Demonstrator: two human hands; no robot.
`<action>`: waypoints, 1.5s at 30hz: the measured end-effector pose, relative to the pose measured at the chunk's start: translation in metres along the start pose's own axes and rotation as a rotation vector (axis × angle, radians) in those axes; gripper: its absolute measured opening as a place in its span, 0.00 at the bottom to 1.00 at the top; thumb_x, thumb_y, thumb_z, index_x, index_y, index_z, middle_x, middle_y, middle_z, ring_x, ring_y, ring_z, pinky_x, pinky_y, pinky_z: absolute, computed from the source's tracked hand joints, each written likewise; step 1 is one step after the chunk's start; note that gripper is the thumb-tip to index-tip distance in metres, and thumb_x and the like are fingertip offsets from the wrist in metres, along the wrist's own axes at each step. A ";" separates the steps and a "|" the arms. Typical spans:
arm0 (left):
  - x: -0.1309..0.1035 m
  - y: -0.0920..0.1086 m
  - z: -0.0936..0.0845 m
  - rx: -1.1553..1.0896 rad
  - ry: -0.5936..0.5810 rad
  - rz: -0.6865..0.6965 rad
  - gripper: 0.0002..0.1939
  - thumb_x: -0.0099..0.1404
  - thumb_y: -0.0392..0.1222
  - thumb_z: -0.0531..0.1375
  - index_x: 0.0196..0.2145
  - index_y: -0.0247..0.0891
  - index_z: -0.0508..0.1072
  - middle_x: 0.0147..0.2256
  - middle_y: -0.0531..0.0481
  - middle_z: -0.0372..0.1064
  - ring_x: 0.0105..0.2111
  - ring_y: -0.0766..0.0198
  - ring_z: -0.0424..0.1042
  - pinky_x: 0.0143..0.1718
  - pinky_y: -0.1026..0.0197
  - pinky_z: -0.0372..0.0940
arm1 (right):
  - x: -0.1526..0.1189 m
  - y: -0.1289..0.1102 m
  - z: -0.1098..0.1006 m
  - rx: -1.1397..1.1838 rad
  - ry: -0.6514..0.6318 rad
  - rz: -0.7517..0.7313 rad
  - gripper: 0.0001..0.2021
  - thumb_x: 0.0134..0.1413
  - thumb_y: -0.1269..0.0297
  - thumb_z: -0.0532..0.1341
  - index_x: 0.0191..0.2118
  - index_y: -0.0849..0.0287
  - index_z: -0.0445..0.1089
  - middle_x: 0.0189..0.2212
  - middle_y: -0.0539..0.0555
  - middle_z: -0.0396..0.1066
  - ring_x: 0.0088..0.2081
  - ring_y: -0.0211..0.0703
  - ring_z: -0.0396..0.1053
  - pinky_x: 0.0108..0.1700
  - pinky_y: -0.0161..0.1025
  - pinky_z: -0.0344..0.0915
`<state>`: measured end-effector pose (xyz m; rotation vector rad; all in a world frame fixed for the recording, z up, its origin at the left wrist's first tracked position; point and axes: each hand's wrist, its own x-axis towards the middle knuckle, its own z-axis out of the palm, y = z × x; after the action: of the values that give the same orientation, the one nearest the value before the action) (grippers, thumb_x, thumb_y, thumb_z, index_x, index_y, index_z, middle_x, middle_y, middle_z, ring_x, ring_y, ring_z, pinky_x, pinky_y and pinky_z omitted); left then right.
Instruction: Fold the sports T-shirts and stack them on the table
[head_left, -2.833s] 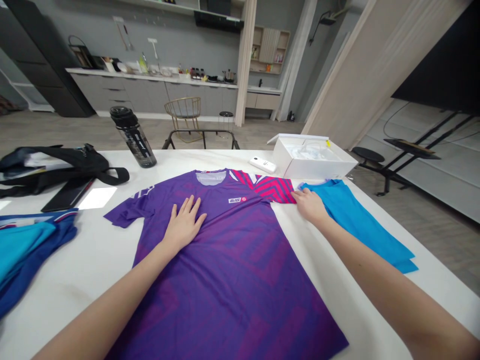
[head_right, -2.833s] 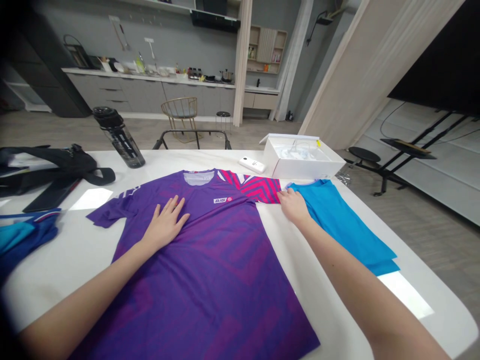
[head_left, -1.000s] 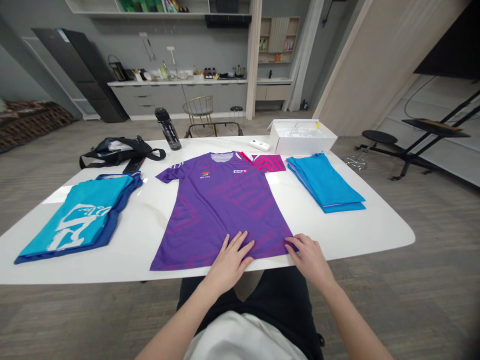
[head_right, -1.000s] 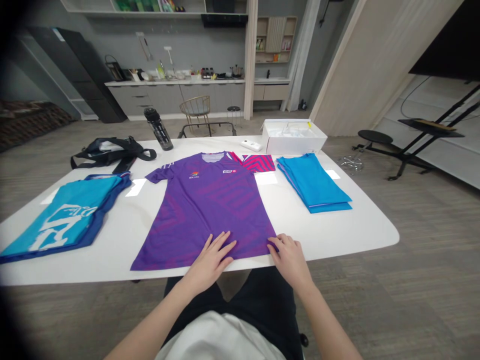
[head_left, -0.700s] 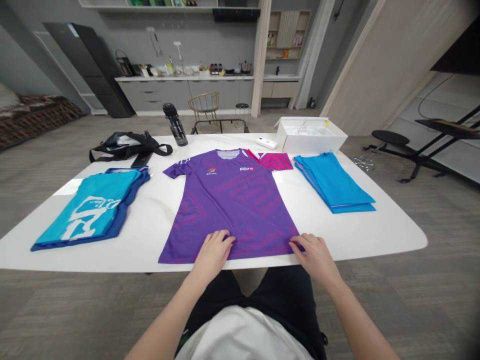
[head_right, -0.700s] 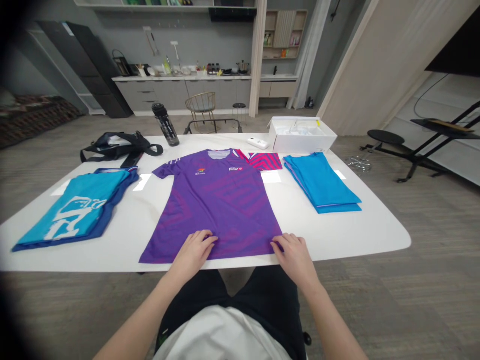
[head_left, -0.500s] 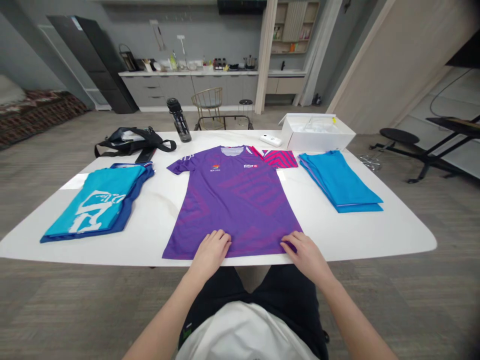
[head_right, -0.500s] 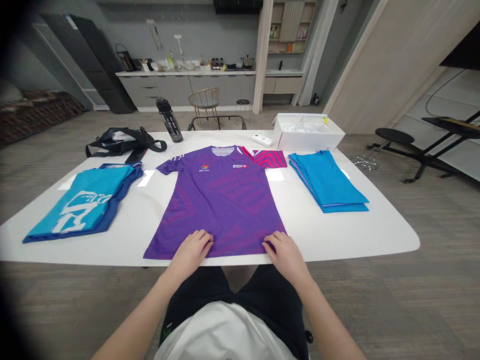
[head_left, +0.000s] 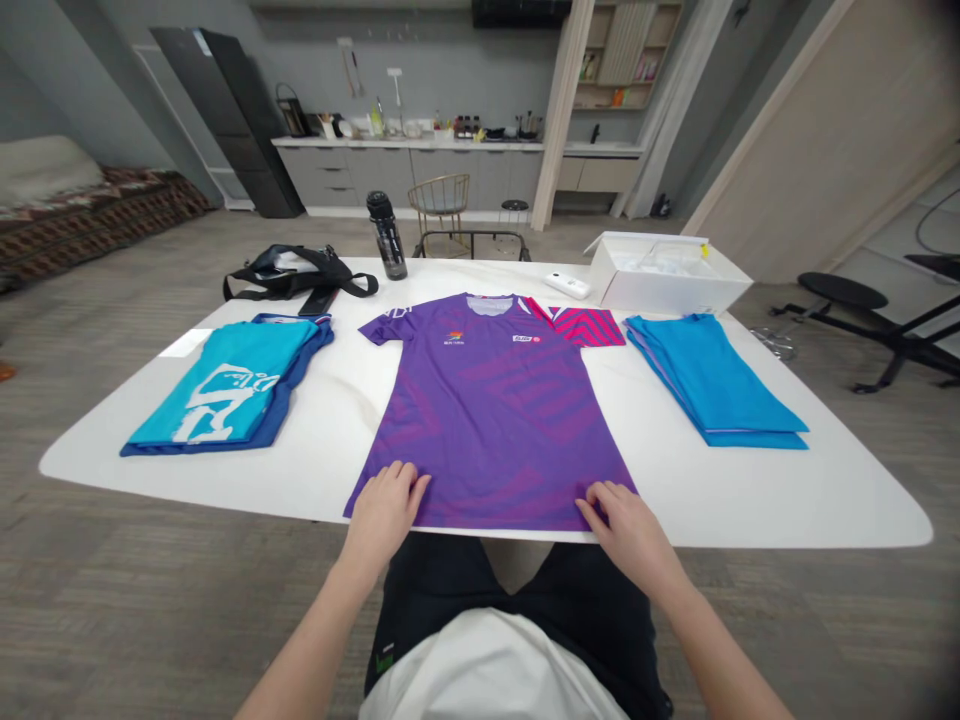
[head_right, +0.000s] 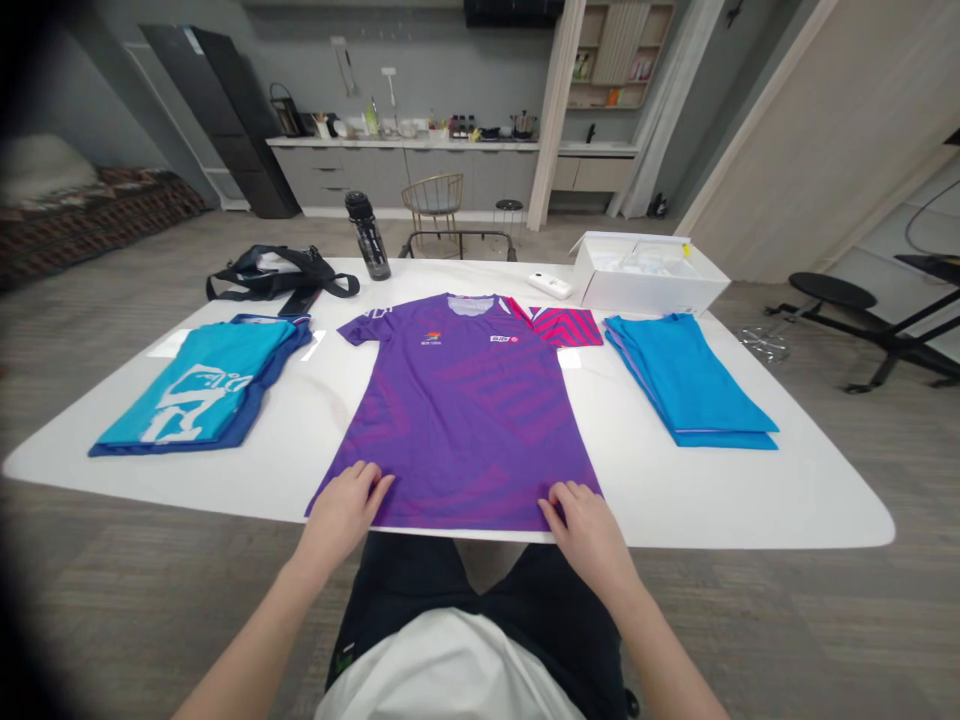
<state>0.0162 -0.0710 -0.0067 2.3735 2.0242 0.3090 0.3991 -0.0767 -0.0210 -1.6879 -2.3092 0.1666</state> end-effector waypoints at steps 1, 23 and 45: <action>-0.001 -0.005 0.000 0.014 -0.021 -0.014 0.15 0.76 0.47 0.49 0.33 0.41 0.67 0.34 0.47 0.69 0.36 0.57 0.70 0.39 0.55 0.61 | 0.002 -0.002 0.000 -0.021 -0.018 0.014 0.14 0.71 0.56 0.54 0.32 0.54 0.65 0.29 0.52 0.70 0.33 0.48 0.70 0.38 0.43 0.62; 0.259 -0.139 0.012 -0.178 0.150 -0.171 0.13 0.70 0.40 0.53 0.44 0.41 0.76 0.47 0.45 0.73 0.46 0.56 0.74 0.50 0.56 0.67 | 0.339 -0.110 0.056 0.197 -0.048 -0.265 0.07 0.67 0.63 0.57 0.42 0.55 0.73 0.43 0.54 0.74 0.46 0.44 0.69 0.47 0.39 0.62; 0.402 -0.228 0.052 0.018 -0.254 -0.140 0.28 0.75 0.51 0.45 0.67 0.42 0.62 0.69 0.43 0.55 0.69 0.51 0.52 0.67 0.47 0.51 | 0.475 -0.106 0.134 0.077 -0.110 -0.184 0.34 0.69 0.39 0.42 0.71 0.52 0.55 0.72 0.56 0.49 0.72 0.55 0.42 0.70 0.63 0.31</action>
<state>-0.1400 0.3669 -0.0299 2.1367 2.0641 -0.0127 0.1295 0.3497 -0.0498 -1.4539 -2.4888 0.3136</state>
